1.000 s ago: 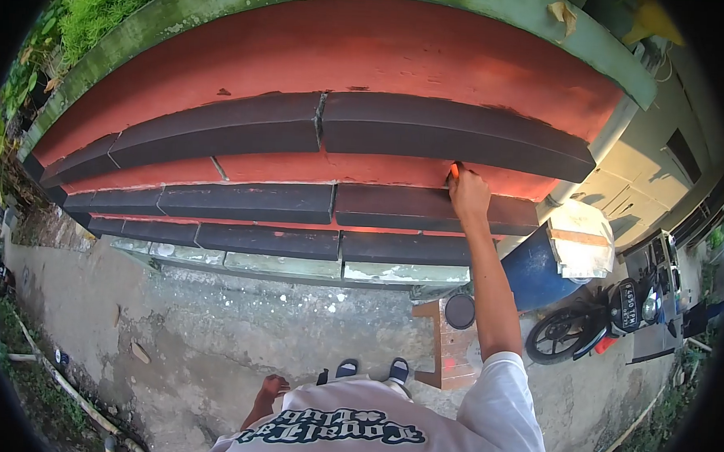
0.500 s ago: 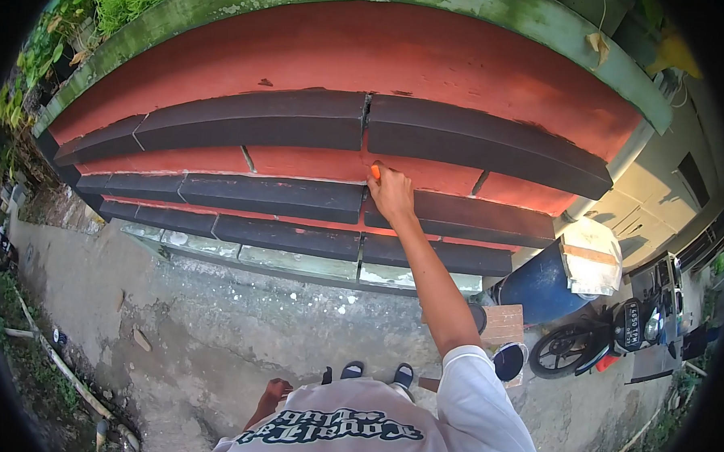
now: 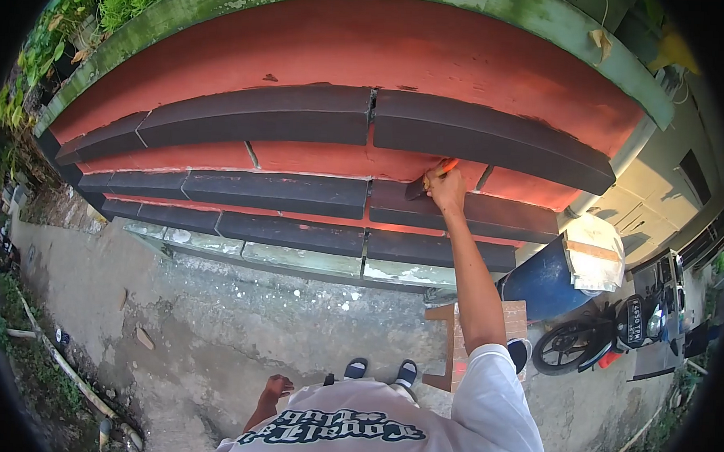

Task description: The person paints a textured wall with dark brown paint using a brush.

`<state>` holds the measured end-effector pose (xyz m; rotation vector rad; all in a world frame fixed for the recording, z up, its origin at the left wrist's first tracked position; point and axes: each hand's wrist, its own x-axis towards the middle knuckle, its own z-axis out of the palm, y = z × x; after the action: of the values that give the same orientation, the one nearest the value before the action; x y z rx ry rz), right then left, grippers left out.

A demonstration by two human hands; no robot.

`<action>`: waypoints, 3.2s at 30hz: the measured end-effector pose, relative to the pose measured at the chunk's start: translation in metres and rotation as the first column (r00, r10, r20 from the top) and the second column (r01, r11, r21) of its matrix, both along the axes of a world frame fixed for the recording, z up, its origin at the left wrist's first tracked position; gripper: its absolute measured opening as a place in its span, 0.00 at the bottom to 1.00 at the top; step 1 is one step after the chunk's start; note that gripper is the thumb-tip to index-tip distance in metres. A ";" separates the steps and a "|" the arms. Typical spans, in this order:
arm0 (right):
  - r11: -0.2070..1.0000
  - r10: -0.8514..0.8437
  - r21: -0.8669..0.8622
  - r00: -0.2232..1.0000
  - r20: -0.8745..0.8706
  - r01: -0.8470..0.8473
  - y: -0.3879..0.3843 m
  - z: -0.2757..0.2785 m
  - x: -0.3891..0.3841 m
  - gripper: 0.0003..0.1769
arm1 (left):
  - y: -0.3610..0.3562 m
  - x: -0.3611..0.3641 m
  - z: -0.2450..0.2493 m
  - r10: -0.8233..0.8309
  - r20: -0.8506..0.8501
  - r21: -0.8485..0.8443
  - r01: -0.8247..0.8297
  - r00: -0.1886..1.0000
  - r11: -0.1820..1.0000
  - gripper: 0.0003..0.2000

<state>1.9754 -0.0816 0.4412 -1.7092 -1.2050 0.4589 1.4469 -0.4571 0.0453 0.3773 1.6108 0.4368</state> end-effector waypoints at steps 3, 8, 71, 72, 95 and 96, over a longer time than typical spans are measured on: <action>0.989 -0.138 0.122 0.851 0.507 0.088 -0.014 0.017 0.006 0.14 | -0.004 -0.001 0.001 0.002 -0.011 0.021 -0.002 1.000 1.000 0.08; 0.994 0.004 0.069 0.689 0.725 -0.079 -0.031 0.020 -0.047 0.15 | -0.018 0.000 0.004 -0.060 -0.043 -0.037 0.059 0.997 0.998 0.08; 0.943 -0.305 0.002 0.860 0.409 0.333 -0.151 0.019 0.386 0.15 | 0.041 0.226 0.023 -0.261 -0.035 0.026 0.262 0.965 0.965 0.10; 0.942 -0.307 0.021 0.839 0.450 0.334 -0.151 0.021 0.390 0.15 | 0.037 0.226 0.021 -0.246 -0.038 0.023 0.247 0.968 0.969 0.10; 0.999 -0.041 0.025 0.691 0.722 0.033 -0.081 0.021 0.272 0.11 | 0.023 0.220 0.009 -0.193 -0.030 0.008 0.193 0.981 0.981 0.11; 0.999 -0.032 0.028 0.706 0.707 0.017 -0.077 0.019 0.265 0.11 | 0.022 0.217 0.009 -0.203 -0.033 -0.007 0.203 0.979 0.979 0.11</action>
<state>2.2408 -0.1589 0.4600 -1.9492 -1.7100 -0.2857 1.6638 -0.4350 0.0540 0.5437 1.5866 0.2731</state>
